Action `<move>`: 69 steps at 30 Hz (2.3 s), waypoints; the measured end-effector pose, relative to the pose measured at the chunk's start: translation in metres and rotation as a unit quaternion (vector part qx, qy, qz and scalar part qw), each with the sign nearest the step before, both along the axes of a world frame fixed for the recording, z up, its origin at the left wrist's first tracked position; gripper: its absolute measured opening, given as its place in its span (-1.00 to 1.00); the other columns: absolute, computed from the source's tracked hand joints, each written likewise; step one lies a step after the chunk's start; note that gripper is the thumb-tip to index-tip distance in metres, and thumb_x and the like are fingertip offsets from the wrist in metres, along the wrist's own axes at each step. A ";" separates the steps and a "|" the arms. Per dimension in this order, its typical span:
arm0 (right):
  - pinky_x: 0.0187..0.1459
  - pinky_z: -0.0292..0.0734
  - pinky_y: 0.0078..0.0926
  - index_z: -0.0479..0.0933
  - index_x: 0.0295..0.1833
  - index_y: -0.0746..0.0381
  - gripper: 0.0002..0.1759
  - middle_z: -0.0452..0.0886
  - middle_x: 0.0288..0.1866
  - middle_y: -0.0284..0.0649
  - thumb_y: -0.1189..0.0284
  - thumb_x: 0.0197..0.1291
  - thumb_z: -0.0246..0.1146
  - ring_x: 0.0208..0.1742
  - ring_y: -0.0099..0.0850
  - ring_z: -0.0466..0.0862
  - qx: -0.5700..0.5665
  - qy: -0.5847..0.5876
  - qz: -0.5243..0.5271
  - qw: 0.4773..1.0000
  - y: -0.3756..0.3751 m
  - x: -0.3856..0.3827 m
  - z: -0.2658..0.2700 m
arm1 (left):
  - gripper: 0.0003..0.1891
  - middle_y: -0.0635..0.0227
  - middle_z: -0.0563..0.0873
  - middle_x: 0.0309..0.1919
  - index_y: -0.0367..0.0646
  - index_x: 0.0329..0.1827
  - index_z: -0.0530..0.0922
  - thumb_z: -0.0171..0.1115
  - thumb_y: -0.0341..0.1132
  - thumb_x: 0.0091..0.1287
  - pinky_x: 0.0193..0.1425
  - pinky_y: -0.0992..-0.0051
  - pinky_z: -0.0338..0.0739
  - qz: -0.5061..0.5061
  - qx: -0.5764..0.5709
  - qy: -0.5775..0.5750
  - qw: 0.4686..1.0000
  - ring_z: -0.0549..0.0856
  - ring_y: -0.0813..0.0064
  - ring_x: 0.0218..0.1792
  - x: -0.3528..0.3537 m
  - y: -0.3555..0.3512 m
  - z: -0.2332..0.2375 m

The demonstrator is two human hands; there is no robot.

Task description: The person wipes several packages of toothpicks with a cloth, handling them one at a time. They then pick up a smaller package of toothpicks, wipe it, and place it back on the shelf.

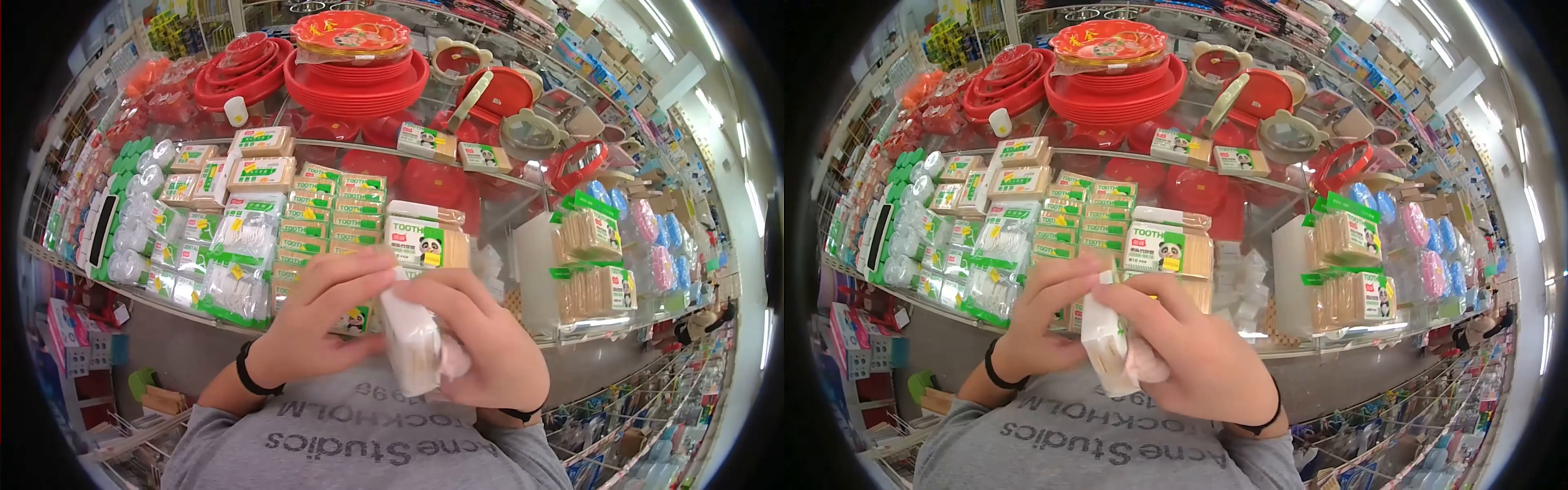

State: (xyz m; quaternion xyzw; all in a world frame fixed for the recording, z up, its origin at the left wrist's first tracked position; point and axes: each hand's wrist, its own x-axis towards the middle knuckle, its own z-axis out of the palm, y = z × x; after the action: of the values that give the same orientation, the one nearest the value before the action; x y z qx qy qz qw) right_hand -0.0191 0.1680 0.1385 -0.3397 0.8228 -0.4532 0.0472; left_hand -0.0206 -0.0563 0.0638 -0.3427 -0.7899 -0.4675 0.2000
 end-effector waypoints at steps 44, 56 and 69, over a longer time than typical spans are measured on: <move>0.49 0.03 0.17 0.15 0.45 0.55 -0.13 0.09 0.53 0.35 0.27 0.09 0.18 0.55 0.31 0.12 -0.080 0.190 0.034 0.978 -0.043 0.023 -0.054 | -0.27 0.10 0.49 0.36 -0.33 0.42 0.33 0.46 -0.26 0.23 0.44 0.26 0.36 -0.153 0.156 -0.296 0.930 0.48 0.26 0.38 0.029 -0.008 -0.054; 0.43 0.21 -0.20 -0.15 0.57 0.49 -0.03 -0.01 0.56 0.37 0.71 0.14 0.26 0.51 0.22 0.24 -0.166 0.131 -0.111 0.971 -0.043 0.014 -0.082 | -0.48 0.07 0.63 0.18 -0.45 0.42 0.29 0.11 -0.35 0.48 0.18 0.41 0.56 -0.069 0.280 -0.321 0.902 0.64 0.37 0.16 0.029 -0.007 -0.025; 0.38 0.31 -0.16 0.00 0.52 0.53 -0.09 0.02 0.54 0.41 0.66 0.08 0.28 0.47 0.26 0.27 -0.131 0.195 -0.117 0.965 -0.043 0.011 -0.082 | -0.39 0.26 0.47 0.32 -0.27 0.53 0.09 0.10 -0.51 0.46 0.34 0.42 0.44 -0.126 0.267 -0.389 0.873 0.52 0.49 0.27 0.034 0.007 -0.020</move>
State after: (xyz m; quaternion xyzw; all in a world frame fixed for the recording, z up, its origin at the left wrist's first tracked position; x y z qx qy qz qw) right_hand -0.0077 0.1251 0.0568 -0.3259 0.7834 -0.4846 -0.2125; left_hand 0.0131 -0.0495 0.0443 -0.1632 -0.5989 -0.7777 -0.1000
